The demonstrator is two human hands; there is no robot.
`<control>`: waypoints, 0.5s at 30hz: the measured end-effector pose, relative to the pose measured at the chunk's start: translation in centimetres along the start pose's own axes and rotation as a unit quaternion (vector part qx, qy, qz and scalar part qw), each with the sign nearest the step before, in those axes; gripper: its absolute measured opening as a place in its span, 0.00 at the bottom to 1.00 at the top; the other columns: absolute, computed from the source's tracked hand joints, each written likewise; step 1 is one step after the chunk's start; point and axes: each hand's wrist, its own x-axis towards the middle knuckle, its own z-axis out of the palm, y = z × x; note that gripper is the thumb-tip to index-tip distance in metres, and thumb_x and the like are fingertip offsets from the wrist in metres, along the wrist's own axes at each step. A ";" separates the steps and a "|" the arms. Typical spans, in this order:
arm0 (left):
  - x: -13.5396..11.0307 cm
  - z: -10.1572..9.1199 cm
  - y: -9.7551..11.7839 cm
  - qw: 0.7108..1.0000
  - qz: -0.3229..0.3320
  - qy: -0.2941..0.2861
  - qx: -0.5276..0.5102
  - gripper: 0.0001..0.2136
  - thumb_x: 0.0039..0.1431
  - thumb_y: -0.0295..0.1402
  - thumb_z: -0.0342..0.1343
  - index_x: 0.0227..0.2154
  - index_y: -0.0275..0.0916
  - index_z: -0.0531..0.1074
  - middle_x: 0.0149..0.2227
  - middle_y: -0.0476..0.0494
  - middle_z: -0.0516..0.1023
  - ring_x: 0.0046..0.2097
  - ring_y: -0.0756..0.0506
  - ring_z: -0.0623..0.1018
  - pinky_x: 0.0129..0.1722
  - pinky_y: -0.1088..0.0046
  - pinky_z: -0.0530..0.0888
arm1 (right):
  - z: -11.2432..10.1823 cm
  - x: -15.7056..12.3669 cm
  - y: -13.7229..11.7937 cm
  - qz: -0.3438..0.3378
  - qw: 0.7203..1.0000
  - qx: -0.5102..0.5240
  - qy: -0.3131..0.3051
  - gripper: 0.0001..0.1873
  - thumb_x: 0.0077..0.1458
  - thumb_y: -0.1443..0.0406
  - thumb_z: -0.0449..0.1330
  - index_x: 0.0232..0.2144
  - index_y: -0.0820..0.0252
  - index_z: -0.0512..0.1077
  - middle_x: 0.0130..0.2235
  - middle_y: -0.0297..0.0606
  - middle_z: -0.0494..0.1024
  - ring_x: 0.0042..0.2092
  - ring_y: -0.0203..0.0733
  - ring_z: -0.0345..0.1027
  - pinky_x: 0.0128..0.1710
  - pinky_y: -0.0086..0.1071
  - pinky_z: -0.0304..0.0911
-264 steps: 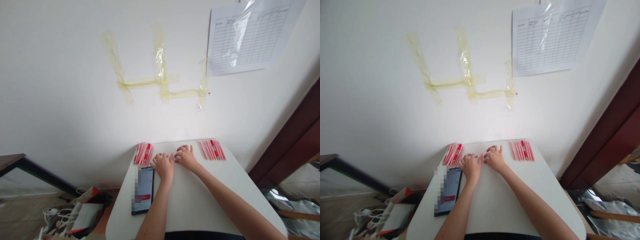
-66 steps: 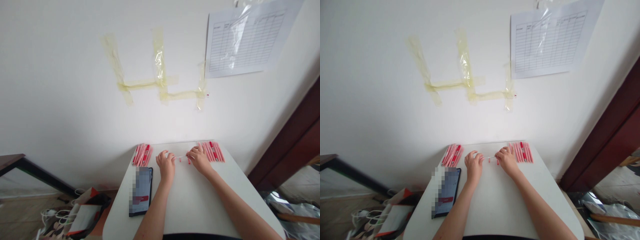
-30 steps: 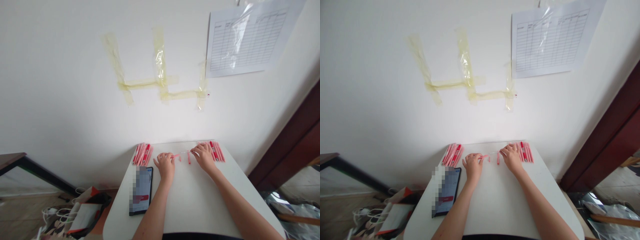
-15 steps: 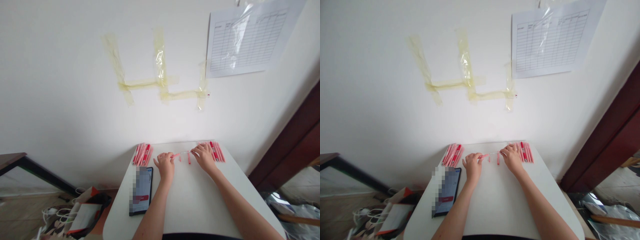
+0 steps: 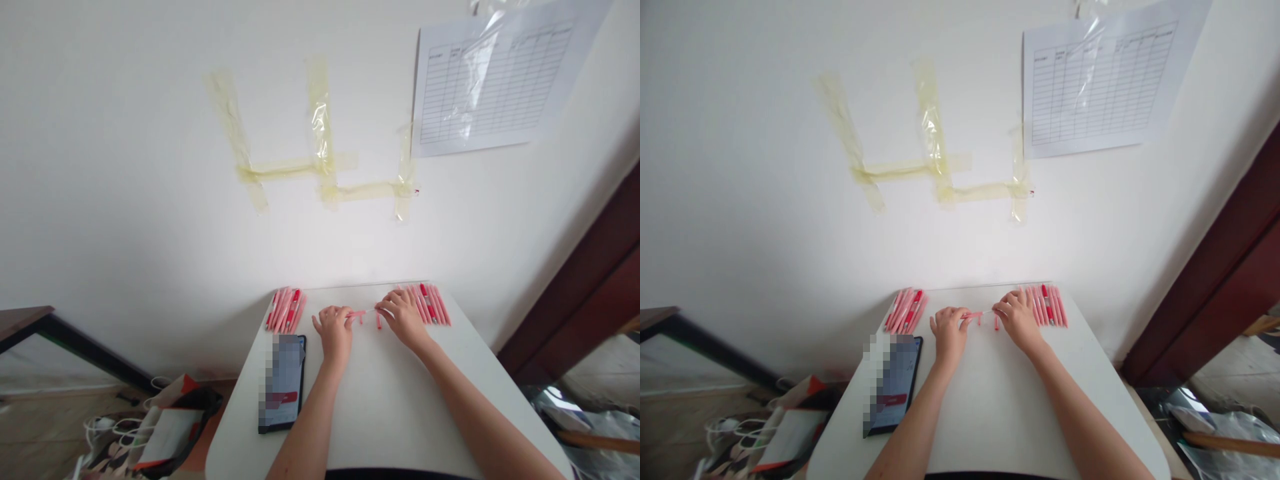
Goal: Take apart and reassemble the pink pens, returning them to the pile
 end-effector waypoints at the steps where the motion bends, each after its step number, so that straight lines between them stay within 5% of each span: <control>1: 0.0 0.0 0.0 1.000 0.001 0.001 -0.001 0.09 0.60 0.29 0.58 0.41 0.50 0.78 0.45 0.46 0.77 0.56 0.39 0.70 0.65 0.37 0.54 | -0.1 0.0 -0.2 -0.002 1.000 0.002 -0.003 0.08 0.65 0.63 0.59 0.40 0.52 0.79 0.40 0.40 0.78 0.50 0.50 0.65 0.59 0.51 0.55; 15: -0.2 0.0 0.3 1.000 0.005 -0.013 -0.009 0.09 0.62 0.30 0.56 0.41 0.51 0.79 0.45 0.46 0.77 0.55 0.40 0.69 0.66 0.38 0.52 | -0.3 0.0 -0.3 -0.002 0.998 0.050 -0.031 0.14 0.66 0.57 0.58 0.50 0.50 0.76 0.44 0.41 0.77 0.51 0.51 0.65 0.58 0.52 0.57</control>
